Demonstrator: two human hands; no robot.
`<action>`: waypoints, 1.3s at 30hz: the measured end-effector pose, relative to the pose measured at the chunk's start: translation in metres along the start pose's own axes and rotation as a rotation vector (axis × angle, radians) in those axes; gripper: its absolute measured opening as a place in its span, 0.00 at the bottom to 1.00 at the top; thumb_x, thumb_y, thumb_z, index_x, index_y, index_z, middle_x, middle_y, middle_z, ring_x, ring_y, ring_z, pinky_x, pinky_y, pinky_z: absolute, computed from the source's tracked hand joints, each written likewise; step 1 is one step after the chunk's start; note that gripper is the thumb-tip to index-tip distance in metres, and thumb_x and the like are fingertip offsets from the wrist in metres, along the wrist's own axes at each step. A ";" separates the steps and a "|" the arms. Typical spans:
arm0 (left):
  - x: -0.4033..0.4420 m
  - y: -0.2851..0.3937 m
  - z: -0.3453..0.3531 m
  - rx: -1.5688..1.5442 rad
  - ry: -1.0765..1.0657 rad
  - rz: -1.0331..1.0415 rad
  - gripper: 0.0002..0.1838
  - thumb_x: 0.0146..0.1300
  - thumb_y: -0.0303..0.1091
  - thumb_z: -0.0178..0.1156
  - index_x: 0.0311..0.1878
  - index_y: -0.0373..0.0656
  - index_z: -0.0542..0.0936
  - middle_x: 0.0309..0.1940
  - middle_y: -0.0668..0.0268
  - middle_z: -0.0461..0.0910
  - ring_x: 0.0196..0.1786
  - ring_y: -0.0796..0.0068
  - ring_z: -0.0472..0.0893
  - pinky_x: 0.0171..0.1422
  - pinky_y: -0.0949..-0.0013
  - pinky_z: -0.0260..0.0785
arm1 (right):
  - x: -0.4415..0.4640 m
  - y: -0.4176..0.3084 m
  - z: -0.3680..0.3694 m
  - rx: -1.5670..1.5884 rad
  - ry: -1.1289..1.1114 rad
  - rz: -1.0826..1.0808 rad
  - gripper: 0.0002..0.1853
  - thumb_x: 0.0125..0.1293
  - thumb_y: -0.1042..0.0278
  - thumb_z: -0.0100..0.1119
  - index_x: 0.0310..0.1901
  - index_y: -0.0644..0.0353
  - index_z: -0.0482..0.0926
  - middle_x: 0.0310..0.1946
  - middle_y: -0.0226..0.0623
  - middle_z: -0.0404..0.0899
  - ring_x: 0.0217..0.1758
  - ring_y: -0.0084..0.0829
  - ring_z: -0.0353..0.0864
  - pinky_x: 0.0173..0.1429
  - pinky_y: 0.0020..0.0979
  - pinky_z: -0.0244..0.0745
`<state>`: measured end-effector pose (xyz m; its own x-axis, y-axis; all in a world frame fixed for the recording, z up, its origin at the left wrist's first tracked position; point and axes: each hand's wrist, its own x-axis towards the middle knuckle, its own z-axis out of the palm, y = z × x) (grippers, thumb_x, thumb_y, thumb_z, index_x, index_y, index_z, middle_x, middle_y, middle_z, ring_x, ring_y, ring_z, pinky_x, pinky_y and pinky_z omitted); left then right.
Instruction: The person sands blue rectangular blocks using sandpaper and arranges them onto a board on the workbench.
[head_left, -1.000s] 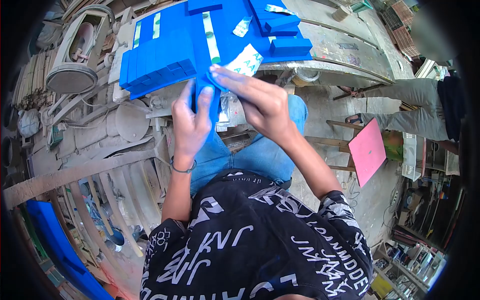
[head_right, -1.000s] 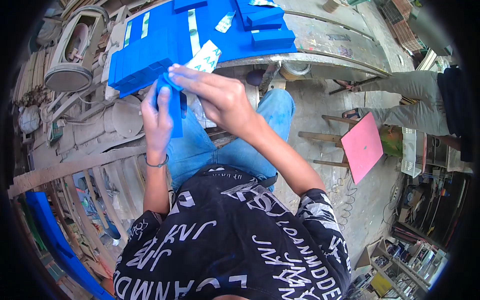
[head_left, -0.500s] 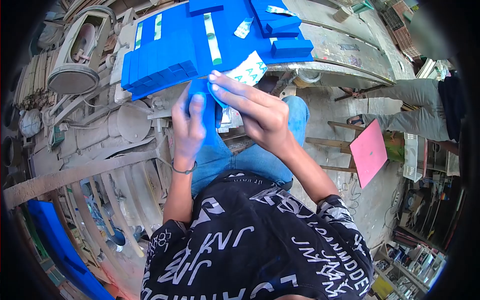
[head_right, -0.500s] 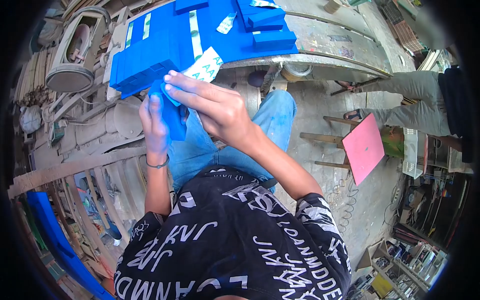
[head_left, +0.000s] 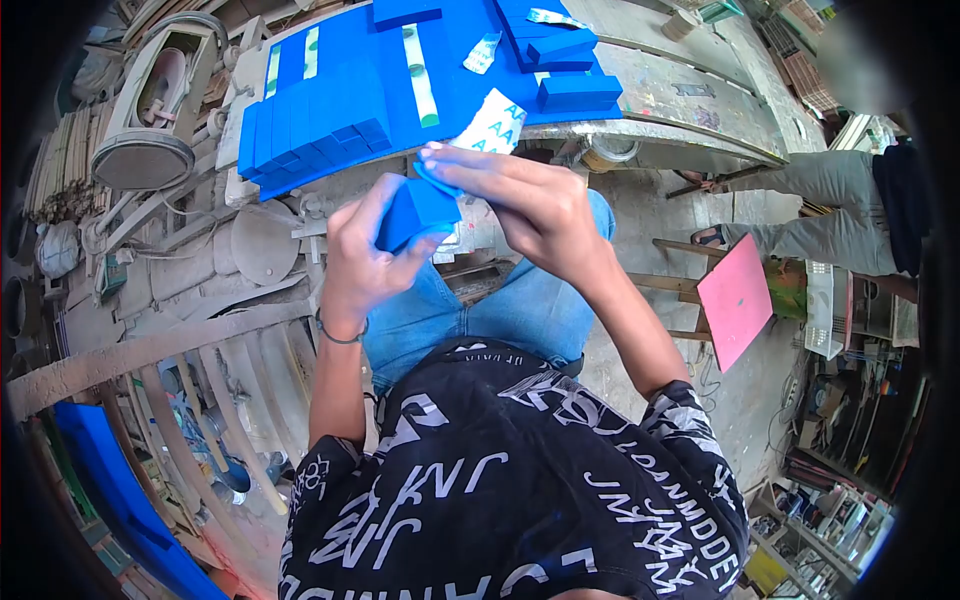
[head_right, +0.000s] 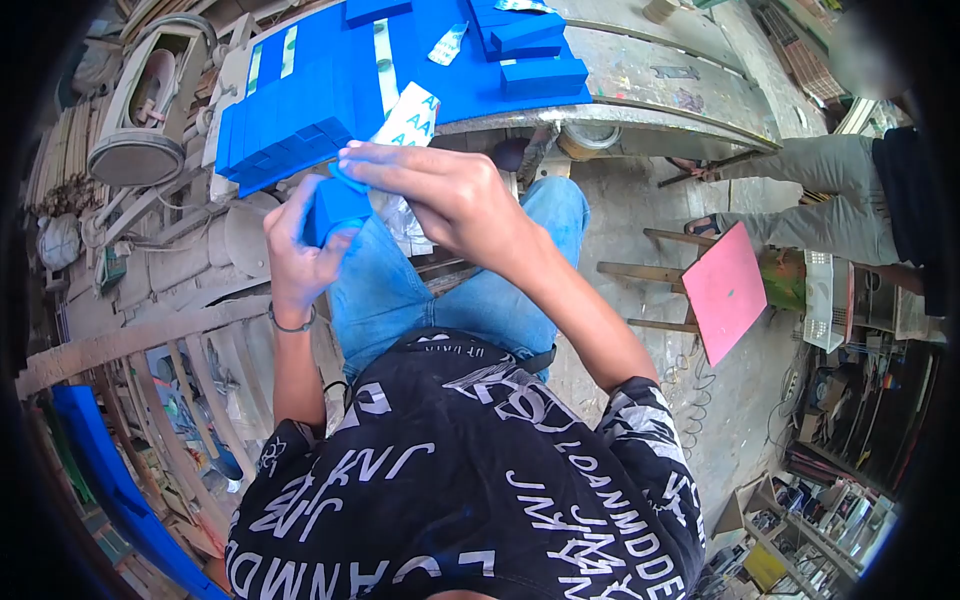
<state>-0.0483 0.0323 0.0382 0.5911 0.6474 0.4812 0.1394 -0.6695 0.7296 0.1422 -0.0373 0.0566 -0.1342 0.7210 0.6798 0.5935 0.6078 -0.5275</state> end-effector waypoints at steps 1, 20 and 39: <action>0.000 0.000 0.000 -0.001 -0.001 0.003 0.30 0.53 0.54 0.69 0.42 0.33 0.74 0.25 0.56 0.78 0.26 0.62 0.81 0.31 0.66 0.70 | 0.000 0.002 -0.001 -0.009 -0.024 0.027 0.25 0.49 0.89 0.54 0.51 0.61 0.81 0.52 0.42 0.81 0.55 0.40 0.81 0.55 0.33 0.78; 0.025 0.006 0.003 0.145 -0.125 0.299 0.24 0.47 0.40 0.73 0.40 0.33 0.75 0.29 0.51 0.79 0.31 0.52 0.82 0.34 0.61 0.73 | -0.004 -0.005 -0.006 -0.060 0.033 0.039 0.26 0.49 0.89 0.53 0.51 0.58 0.81 0.52 0.40 0.81 0.52 0.40 0.83 0.52 0.33 0.80; 0.013 0.017 0.014 0.111 -0.135 -0.042 0.21 0.56 0.34 0.68 0.46 0.33 0.69 0.27 0.44 0.78 0.32 0.44 0.81 0.31 0.54 0.71 | -0.009 -0.004 -0.004 -0.106 0.004 0.059 0.28 0.48 0.91 0.52 0.53 0.61 0.79 0.55 0.43 0.79 0.57 0.42 0.80 0.58 0.35 0.77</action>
<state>-0.0268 0.0242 0.0497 0.6829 0.6260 0.3765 0.2489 -0.6839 0.6858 0.1442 -0.0480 0.0548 -0.0937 0.7528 0.6516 0.6810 0.5259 -0.5096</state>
